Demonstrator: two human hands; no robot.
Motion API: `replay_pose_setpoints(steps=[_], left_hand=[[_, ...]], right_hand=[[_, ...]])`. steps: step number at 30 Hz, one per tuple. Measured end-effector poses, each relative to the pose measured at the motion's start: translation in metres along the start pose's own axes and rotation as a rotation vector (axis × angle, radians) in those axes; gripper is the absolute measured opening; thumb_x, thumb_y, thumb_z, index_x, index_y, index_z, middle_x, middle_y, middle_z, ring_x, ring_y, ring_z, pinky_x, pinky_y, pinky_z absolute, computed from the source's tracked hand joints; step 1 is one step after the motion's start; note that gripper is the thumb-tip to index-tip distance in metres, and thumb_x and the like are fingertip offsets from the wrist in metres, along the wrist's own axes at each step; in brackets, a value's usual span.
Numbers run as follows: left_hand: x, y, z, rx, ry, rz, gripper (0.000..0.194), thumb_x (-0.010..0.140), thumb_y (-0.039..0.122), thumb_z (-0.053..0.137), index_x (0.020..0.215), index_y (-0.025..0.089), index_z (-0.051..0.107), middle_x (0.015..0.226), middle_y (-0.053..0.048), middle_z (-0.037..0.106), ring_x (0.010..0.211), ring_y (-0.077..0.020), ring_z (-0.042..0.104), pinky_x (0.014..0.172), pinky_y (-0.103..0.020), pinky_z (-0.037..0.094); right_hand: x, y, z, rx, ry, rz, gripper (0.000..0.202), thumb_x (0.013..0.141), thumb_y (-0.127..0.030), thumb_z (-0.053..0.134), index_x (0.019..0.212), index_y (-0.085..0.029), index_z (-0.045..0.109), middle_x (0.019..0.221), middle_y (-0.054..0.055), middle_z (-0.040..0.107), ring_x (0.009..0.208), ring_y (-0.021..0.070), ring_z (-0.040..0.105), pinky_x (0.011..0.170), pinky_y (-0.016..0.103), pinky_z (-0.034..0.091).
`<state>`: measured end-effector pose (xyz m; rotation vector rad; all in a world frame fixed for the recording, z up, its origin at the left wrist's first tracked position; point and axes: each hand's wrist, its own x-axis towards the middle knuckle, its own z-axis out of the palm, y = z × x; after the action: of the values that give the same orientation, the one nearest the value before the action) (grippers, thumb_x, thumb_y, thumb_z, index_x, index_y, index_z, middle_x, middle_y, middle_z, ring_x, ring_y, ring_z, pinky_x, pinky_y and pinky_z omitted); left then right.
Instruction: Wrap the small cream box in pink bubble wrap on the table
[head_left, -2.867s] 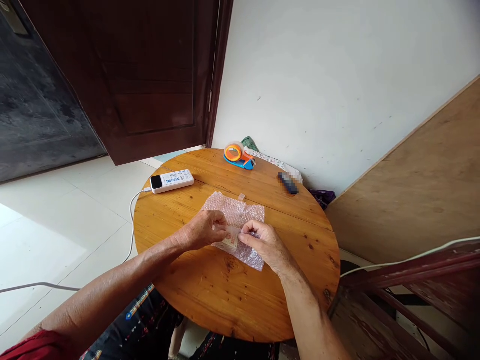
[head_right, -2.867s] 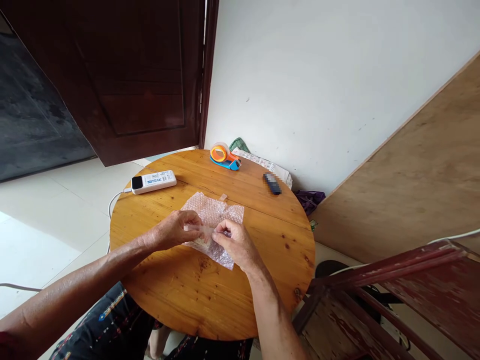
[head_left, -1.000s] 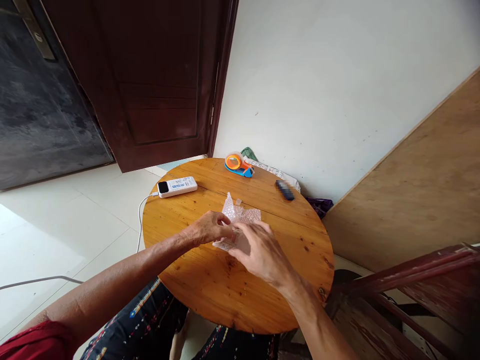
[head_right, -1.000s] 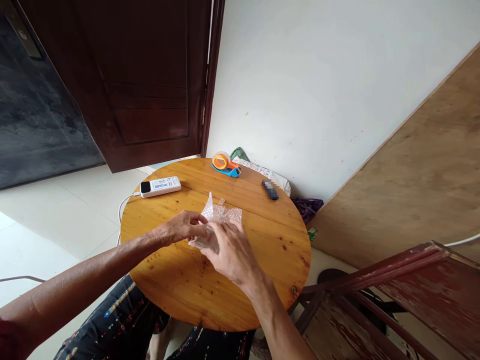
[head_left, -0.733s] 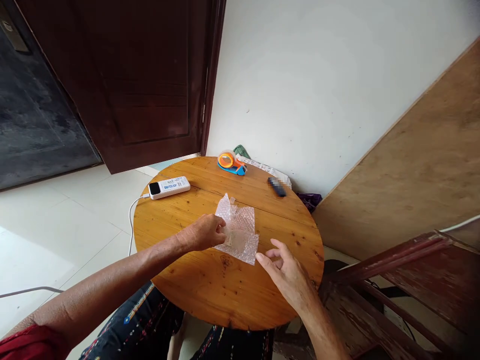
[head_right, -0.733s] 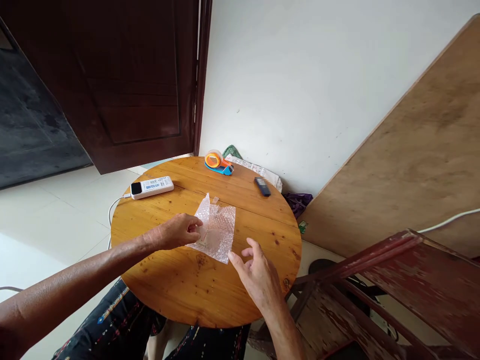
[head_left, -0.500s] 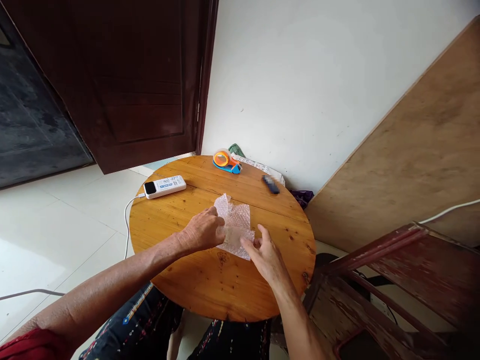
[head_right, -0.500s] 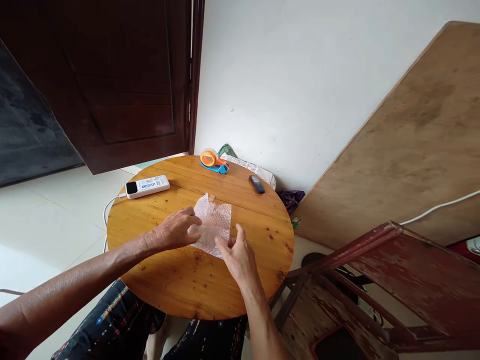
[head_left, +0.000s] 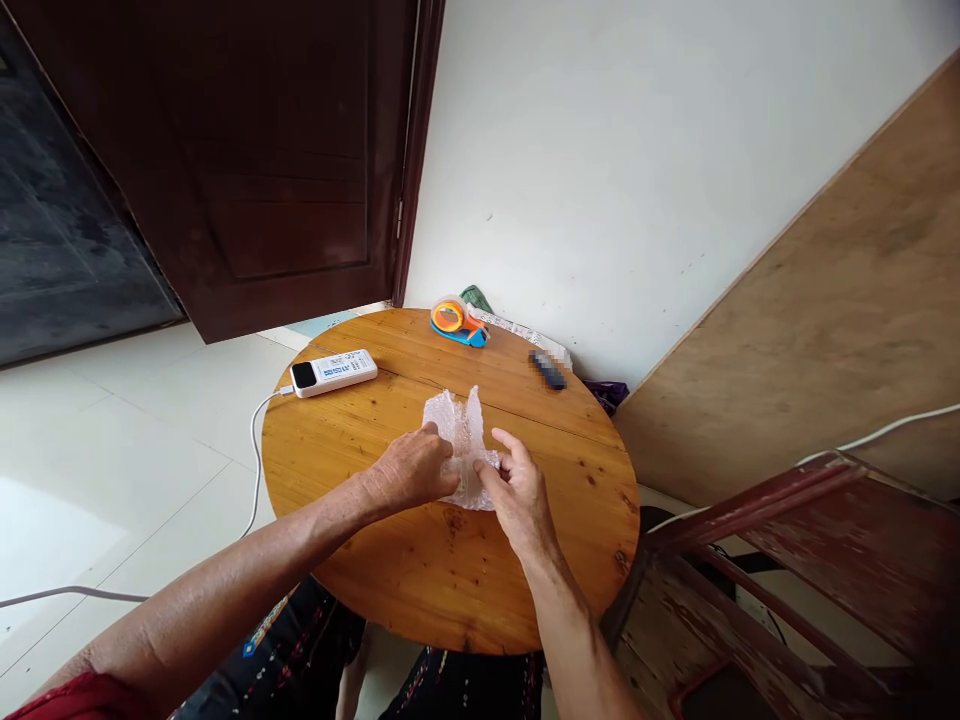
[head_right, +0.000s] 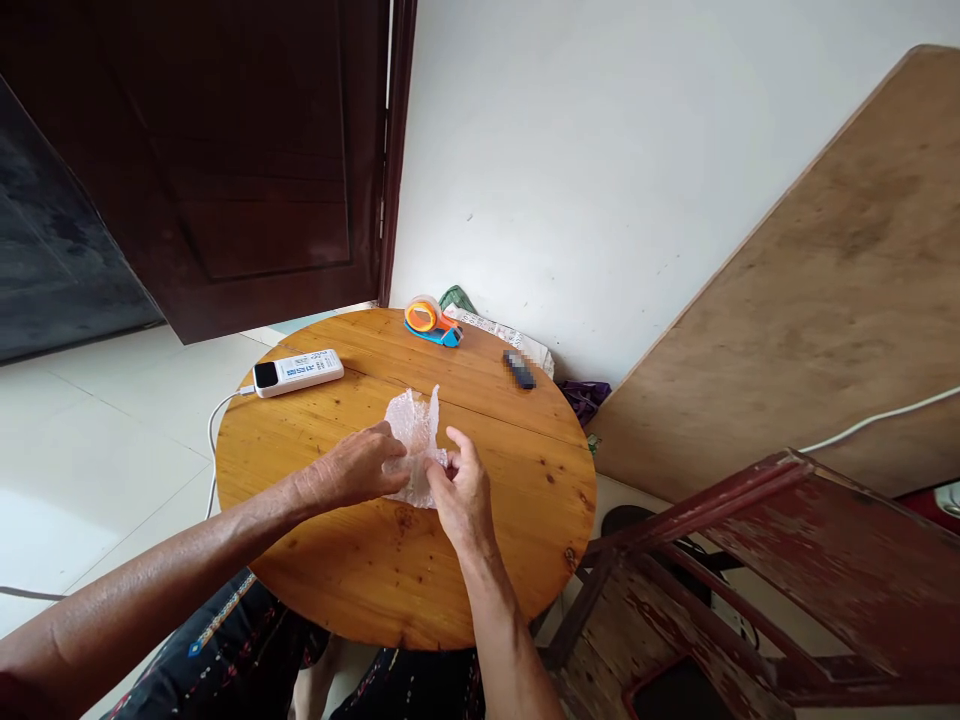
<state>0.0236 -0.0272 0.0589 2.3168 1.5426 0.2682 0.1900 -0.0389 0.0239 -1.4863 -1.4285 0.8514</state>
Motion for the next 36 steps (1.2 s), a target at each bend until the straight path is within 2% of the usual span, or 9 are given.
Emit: replay_pose_setpoints(steps=[9, 13, 16, 18, 21, 23, 27, 33, 36], left_hand=[[0.005, -0.003, 0.01, -0.047, 0.005, 0.013, 0.028, 0.084, 0.032, 0.052, 0.087, 0.014, 0.073, 0.094, -0.013, 0.066, 0.075, -0.0232, 0.067, 0.068, -0.032, 0.052], [0.002, -0.001, 0.01, -0.099, 0.031, 0.003, 0.025, 0.083, 0.031, 0.052, 0.089, 0.014, 0.071, 0.095, -0.013, 0.064, 0.076, -0.0233, 0.066, 0.069, -0.033, 0.052], [-0.002, -0.004, 0.01, -0.24, 0.056, -0.004, 0.024, 0.08, 0.03, 0.056, 0.096, 0.015, 0.068, 0.092, -0.01, 0.063, 0.075, -0.0208, 0.064, 0.068, -0.03, 0.051], [-0.005, -0.009, 0.014, -0.367, 0.084, 0.006, 0.036, 0.076, 0.023, 0.06, 0.11, 0.015, 0.063, 0.092, -0.007, 0.062, 0.076, -0.0183, 0.061, 0.069, -0.028, 0.05], [-0.009, -0.019, 0.026, -0.57, 0.17, 0.015, 0.061, 0.071, 0.014, 0.061, 0.131, 0.014, 0.051, 0.094, -0.004, 0.061, 0.072, -0.0133, 0.057, 0.068, -0.025, 0.048], [-0.011, -0.023, 0.033, -0.649, 0.251, -0.022, 0.056, 0.076, 0.024, 0.062, 0.13, 0.015, 0.051, 0.097, -0.004, 0.059, 0.069, -0.0113, 0.055, 0.066, -0.024, 0.048], [-0.011, -0.018, 0.038, -0.621, 0.298, -0.132, 0.048, 0.082, 0.04, 0.06, 0.122, 0.014, 0.056, 0.091, -0.003, 0.058, 0.068, -0.0123, 0.054, 0.065, -0.026, 0.048], [-0.006, -0.01, 0.039, -0.446, 0.26, -0.126, 0.054, 0.075, 0.023, 0.061, 0.128, 0.016, 0.054, 0.099, -0.006, 0.061, 0.084, -0.0182, 0.06, 0.079, -0.032, 0.051], [-0.005, -0.011, 0.033, -0.322, 0.237, -0.065, 0.062, 0.071, 0.022, 0.063, 0.131, 0.015, 0.053, 0.108, -0.01, 0.062, 0.101, -0.0256, 0.057, 0.093, -0.039, 0.048]], right_hand=[[0.006, -0.003, 0.016, 0.016, -0.119, -0.079, 0.047, 0.078, -0.035, 0.063, 0.121, -0.017, 0.063, 0.076, 0.002, 0.07, 0.068, 0.0181, 0.063, 0.062, 0.028, 0.05], [0.004, -0.01, 0.012, -0.084, -0.176, -0.076, 0.046, 0.082, -0.039, 0.058, 0.122, -0.014, 0.063, 0.083, 0.006, 0.073, 0.074, 0.0211, 0.068, 0.068, 0.032, 0.053], [0.0, -0.015, 0.003, -0.137, -0.242, -0.099, 0.047, 0.087, -0.037, 0.051, 0.126, -0.013, 0.06, 0.096, 0.01, 0.075, 0.088, 0.0234, 0.07, 0.081, 0.035, 0.054], [-0.004, -0.016, -0.002, -0.138, -0.306, -0.134, 0.046, 0.089, -0.031, 0.045, 0.131, -0.014, 0.056, 0.102, 0.01, 0.074, 0.094, 0.022, 0.069, 0.087, 0.035, 0.052], [-0.009, -0.013, -0.002, -0.177, -0.376, -0.218, 0.053, 0.087, -0.019, 0.045, 0.14, -0.018, 0.047, 0.106, 0.007, 0.073, 0.089, 0.0181, 0.069, 0.085, 0.033, 0.053], [-0.012, -0.011, 0.002, -0.276, -0.359, -0.287, 0.061, 0.084, -0.015, 0.049, 0.144, -0.021, 0.042, 0.111, 0.008, 0.071, 0.086, 0.0186, 0.068, 0.084, 0.034, 0.053], [-0.019, -0.012, 0.011, -0.47, -0.294, -0.38, 0.071, 0.08, -0.013, 0.051, 0.149, -0.02, 0.035, 0.119, 0.013, 0.068, 0.098, 0.0256, 0.067, 0.091, 0.042, 0.051], [-0.019, -0.015, -0.004, -0.267, -0.342, -0.38, 0.069, 0.08, -0.011, 0.047, 0.147, -0.022, 0.033, 0.113, 0.007, 0.07, 0.08, 0.0168, 0.065, 0.082, 0.035, 0.053], [-0.006, -0.015, -0.021, -0.188, -0.235, -0.322, 0.054, 0.085, -0.018, 0.046, 0.139, -0.019, 0.042, 0.105, 0.007, 0.072, 0.078, 0.0154, 0.064, 0.076, 0.031, 0.052]])
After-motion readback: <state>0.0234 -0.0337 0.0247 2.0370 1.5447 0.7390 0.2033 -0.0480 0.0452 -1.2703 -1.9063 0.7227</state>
